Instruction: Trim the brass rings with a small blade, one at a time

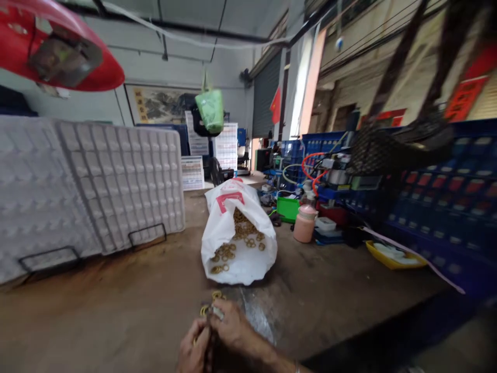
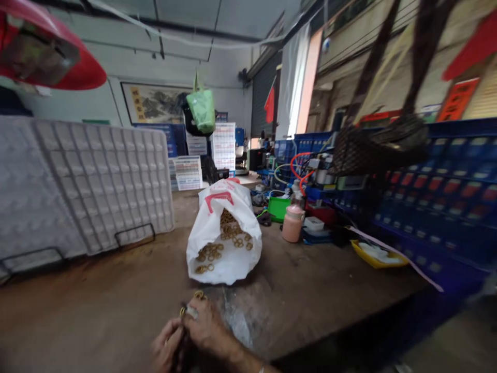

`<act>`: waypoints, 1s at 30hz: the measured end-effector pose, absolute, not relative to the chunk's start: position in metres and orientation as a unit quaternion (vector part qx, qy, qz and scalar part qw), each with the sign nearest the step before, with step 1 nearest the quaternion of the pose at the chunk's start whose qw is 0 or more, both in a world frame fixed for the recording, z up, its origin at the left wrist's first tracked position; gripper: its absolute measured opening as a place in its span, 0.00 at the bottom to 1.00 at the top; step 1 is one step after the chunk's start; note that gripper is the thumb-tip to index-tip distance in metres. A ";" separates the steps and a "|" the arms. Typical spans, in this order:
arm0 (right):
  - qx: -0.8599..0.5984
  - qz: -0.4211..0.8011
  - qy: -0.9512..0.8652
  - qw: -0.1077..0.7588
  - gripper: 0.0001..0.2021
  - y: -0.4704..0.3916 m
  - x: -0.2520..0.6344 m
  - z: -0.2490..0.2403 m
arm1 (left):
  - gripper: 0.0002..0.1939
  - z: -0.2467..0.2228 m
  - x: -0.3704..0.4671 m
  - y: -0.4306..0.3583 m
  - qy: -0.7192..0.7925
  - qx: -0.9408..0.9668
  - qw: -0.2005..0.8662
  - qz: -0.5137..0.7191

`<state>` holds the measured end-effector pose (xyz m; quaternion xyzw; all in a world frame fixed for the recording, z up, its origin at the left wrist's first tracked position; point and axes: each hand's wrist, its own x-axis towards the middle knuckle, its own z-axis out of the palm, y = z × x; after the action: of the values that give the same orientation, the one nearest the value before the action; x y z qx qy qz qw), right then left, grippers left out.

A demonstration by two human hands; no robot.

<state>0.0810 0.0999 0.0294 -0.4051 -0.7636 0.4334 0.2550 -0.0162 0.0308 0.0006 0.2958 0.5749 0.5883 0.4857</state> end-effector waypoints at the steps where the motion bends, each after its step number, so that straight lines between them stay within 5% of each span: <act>1: -0.396 0.441 -0.763 0.256 0.06 0.099 0.082 0.030 | 0.24 0.005 -0.015 0.027 0.576 0.295 0.491 0.583; 9: -0.330 0.511 -0.751 0.258 0.11 0.100 0.083 0.026 | 0.16 0.026 -0.014 0.013 0.560 0.292 0.513 0.582; 30: -0.309 0.421 -0.813 0.259 0.14 0.091 0.079 0.046 | 0.16 0.028 -0.027 0.001 0.540 0.269 0.540 0.587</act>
<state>0.0793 0.0914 0.0458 -0.3087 -0.8128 0.4209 0.2587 -0.0268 0.0014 0.0279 0.2686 0.5398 0.5871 0.5401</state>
